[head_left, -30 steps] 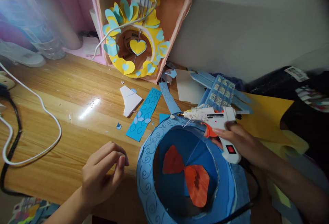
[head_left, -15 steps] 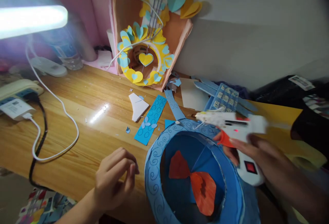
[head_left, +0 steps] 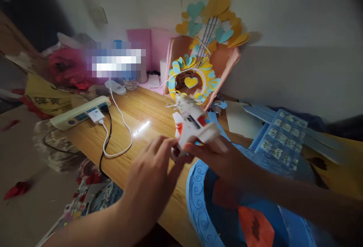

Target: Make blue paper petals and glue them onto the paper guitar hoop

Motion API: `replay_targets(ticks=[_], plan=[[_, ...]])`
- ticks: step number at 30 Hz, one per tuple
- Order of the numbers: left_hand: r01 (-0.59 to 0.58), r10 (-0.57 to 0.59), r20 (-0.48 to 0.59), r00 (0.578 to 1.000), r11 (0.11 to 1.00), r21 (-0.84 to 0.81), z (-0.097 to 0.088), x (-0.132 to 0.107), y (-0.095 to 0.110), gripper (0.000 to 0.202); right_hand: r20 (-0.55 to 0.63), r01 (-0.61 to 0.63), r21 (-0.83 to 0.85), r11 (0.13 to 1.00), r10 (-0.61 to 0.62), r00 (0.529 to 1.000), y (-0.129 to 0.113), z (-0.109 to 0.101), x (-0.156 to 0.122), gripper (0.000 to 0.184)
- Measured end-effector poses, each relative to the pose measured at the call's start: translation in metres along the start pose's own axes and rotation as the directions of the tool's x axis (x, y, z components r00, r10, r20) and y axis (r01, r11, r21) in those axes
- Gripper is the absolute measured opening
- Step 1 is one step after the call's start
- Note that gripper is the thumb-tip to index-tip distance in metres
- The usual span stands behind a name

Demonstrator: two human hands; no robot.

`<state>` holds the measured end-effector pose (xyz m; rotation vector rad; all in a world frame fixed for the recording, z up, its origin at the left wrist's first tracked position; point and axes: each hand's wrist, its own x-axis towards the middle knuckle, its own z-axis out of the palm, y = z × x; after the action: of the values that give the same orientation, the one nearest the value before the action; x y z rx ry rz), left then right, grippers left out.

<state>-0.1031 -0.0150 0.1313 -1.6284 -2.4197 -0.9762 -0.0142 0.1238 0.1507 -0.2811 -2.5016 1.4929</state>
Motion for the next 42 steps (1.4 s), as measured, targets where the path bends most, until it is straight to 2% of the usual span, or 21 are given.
replay_targets(ticks=[2,3,4,5,9,13,18,21,24,27,29,31,33,37,42], plan=[[0.059,-0.055,-0.047,0.997,0.993,0.099,0.0,0.007,-0.027,0.007,0.116,0.031,-0.088,0.996,-0.02,0.993,0.015,-0.005,0.02,0.018],[0.122,-0.105,-0.098,0.99,0.974,0.188,0.001,0.011,-0.042,0.006,0.195,0.01,-0.233,0.973,0.037,0.98,0.025,-0.007,0.03,0.018],[0.165,-0.141,-0.104,0.985,0.944,0.285,0.002,0.014,-0.058,0.009,0.265,0.01,-0.405,0.914,0.106,0.958,0.035,-0.01,0.039,0.019],[0.192,-0.165,-0.102,0.981,0.909,0.37,0.004,0.018,-0.074,0.012,0.312,0.029,-0.469,0.883,0.135,0.94,0.045,-0.011,0.048,0.017],[0.173,-0.171,-0.043,0.984,0.889,0.423,0.018,0.03,-0.124,0.017,0.411,0.17,-0.572,0.802,0.101,0.906,0.075,0.0,0.076,0.019],[0.123,-0.15,0.03,0.988,0.895,0.428,0.034,0.038,-0.145,0.017,0.564,0.367,-0.551,0.749,0.01,0.825,0.086,0.015,0.092,0.024],[0.108,-0.146,0.059,0.988,0.901,0.42,0.046,0.047,-0.156,0.018,0.64,0.495,-0.512,0.702,-0.072,0.765,0.095,0.021,0.097,0.018],[0.123,-0.162,0.06,0.985,0.9,0.419,0.047,0.049,-0.158,0.02,0.649,0.522,-0.502,0.69,-0.098,0.754,0.098,0.018,0.096,0.017],[0.135,-0.17,0.05,0.984,0.901,0.413,0.039,0.043,-0.148,0.022,0.616,0.505,-0.515,0.693,-0.111,0.78,0.092,0.006,0.091,0.014],[0.117,-0.136,0.021,0.991,0.914,0.389,0.029,0.027,-0.118,0.037,0.545,0.449,-0.538,0.713,-0.113,0.831,0.082,-0.017,0.079,0.01],[0.105,-0.117,0.013,0.993,0.93,0.353,0.028,0.016,-0.095,0.034,0.503,0.411,-0.554,0.724,-0.102,0.858,0.078,-0.031,0.071,0.007],[0.078,-0.103,0.087,0.991,0.965,0.248,0.036,0.009,-0.076,0.022,0.478,0.389,-0.57,0.724,-0.093,0.874,0.077,-0.04,0.065,0.007],[0.065,-0.1,0.17,0.98,0.978,0.199,0.049,0.009,-0.065,0.015,0.473,0.391,-0.577,0.717,-0.097,0.876,0.078,-0.041,0.061,0.01],[0.115,-0.159,0.232,0.96,0.974,0.195,0.076,0.02,-0.066,0.014,0.485,0.426,-0.571,0.702,-0.13,0.865,0.079,-0.037,0.055,0.013],[0.123,-0.156,0.247,0.956,0.982,0.146,0.082,0.027,-0.074,0.015,0.458,0.416,-0.574,0.705,-0.145,0.877,0.078,-0.045,0.047,0.013]])
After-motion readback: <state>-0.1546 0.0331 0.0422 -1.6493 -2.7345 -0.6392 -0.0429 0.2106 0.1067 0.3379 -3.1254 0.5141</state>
